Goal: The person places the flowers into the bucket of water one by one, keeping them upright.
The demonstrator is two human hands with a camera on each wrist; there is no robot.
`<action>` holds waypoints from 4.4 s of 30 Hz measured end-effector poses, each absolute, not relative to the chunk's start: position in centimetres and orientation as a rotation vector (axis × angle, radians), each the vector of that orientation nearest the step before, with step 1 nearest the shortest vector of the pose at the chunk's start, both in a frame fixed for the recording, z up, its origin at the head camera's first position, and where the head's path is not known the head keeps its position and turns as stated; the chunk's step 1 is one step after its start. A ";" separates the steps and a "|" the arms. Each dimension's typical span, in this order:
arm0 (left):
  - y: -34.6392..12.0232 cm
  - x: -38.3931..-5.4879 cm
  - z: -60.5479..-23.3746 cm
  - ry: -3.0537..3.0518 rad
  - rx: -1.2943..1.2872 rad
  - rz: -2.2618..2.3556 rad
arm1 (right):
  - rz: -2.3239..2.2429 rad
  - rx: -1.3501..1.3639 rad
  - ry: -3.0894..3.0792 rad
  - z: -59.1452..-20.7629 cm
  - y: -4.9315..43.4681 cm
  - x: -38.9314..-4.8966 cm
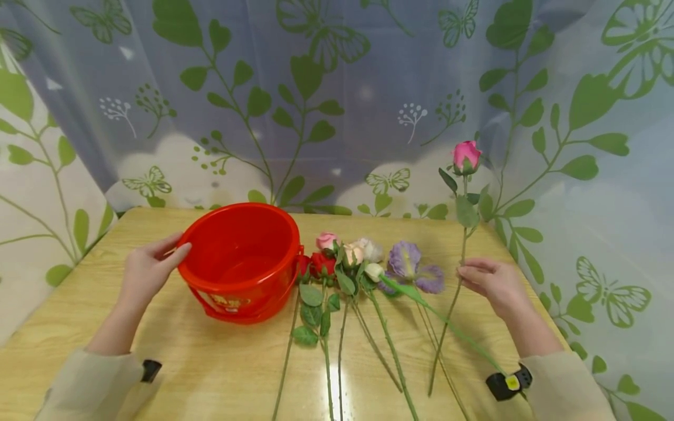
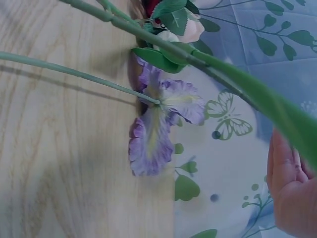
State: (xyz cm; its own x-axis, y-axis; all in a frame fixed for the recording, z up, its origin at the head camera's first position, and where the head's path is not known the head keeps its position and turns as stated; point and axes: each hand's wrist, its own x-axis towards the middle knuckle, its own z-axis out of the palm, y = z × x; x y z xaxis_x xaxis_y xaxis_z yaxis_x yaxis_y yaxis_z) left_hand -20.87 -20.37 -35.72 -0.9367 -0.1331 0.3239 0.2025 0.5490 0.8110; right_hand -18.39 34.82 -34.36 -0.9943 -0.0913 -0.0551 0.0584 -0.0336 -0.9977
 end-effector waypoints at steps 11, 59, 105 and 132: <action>-20.5 -20.8 -35.7 -2.444 -0.059 -1.350 | -2.265 -0.092 2.096 -33.2 34.9 -18.2; -20.3 -20.7 -35.5 -2.447 -0.085 -1.337 | -2.454 -0.103 2.182 -27.9 34.0 -18.1; -21.0 -21.0 -35.9 -2.443 -0.148 -1.300 | -2.549 -0.400 1.897 -27.4 25.8 -21.3; -21.5 -21.1 -35.6 -2.507 -0.167 -1.490 | -2.624 -0.459 1.768 -27.3 22.4 -22.2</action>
State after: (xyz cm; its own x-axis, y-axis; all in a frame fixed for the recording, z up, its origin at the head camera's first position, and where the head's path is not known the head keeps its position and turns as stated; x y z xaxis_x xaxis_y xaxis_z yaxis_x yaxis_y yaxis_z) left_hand -21.06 -21.48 -35.55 -0.9694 -0.0143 0.2449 0.2083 0.4794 0.8525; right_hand -22.20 22.40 -27.34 -0.9572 -0.1128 0.2665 -0.2046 -0.3875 -0.8989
